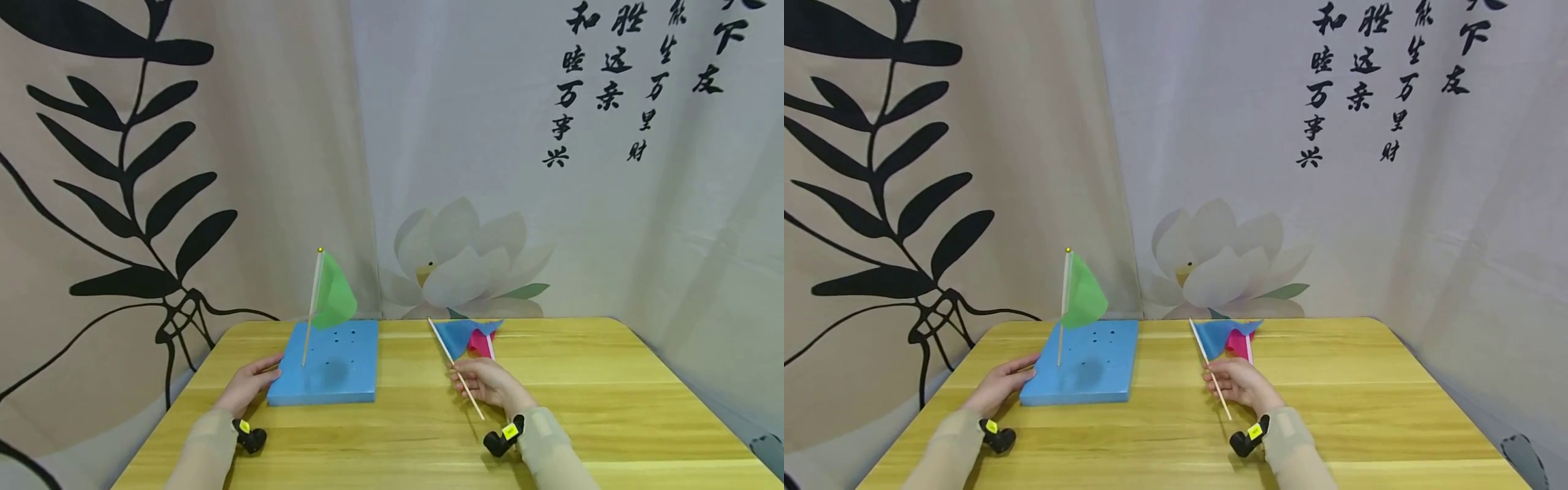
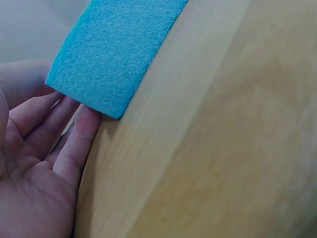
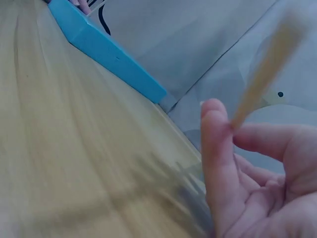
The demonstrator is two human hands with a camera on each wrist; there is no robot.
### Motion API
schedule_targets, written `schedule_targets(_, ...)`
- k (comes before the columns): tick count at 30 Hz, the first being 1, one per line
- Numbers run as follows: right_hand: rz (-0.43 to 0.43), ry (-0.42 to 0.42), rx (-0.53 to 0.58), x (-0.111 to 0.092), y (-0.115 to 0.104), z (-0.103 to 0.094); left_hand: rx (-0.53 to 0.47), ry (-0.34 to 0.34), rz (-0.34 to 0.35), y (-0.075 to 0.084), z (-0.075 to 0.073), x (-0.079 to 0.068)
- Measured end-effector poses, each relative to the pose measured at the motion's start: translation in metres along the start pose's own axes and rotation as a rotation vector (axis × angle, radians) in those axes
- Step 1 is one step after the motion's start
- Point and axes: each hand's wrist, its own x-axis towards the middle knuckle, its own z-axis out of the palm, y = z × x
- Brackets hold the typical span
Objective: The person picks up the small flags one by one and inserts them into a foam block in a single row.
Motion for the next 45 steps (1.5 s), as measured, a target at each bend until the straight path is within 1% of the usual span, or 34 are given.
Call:
schedule_targets(4, -0.006, -0.037, 0.033, -0.001, -0.003, 0.004, 0.001, -0.006, 0.006, 0.002, 0.0, -0.001)
schedule_targets(8, -0.029, -0.04, 0.071, -0.001, -0.005, 0.007, 0.006, -0.006, 0.008, 0.004, 0.001, -0.002)
schedule_targets(16, -0.093, 0.078, 0.131, -0.003, -0.013, 0.014, 0.011, -0.013, 0.018, 0.006, 0.001, 0.0)
schedule_targets(19, -0.131, 0.129, 0.108, -0.005, -0.017, 0.016, 0.011, -0.012, 0.022, 0.006, 0.0, 0.001)
schedule_targets(23, -0.213, 0.184, 0.048, -0.008, -0.024, 0.019, 0.01, -0.013, 0.028, 0.006, 0.0, 0.002)
schedule_targets(26, -0.266, 0.202, 0.034, -0.01, -0.029, 0.02, 0.01, -0.015, 0.032, 0.006, 0.0, 0.002)
schedule_targets(33, -0.352, 0.24, 0.082, -0.014, -0.044, 0.027, 0.009, -0.007, 0.027, 0.003, -0.001, 0.002)
schedule_targets(35, -0.368, 0.254, 0.101, -0.015, -0.048, 0.029, 0.006, -0.004, 0.025, 0.003, 0.0, 0.002)
schedule_targets(38, -0.393, 0.252, 0.115, -0.014, -0.054, 0.034, 0.008, -0.003, 0.02, 0.003, 0.0, 0.0)
schedule_targets(45, -0.422, 0.256, 0.114, -0.002, -0.063, 0.056, 0.005, 0.012, 0.008, 0.0, 0.002, -0.001)
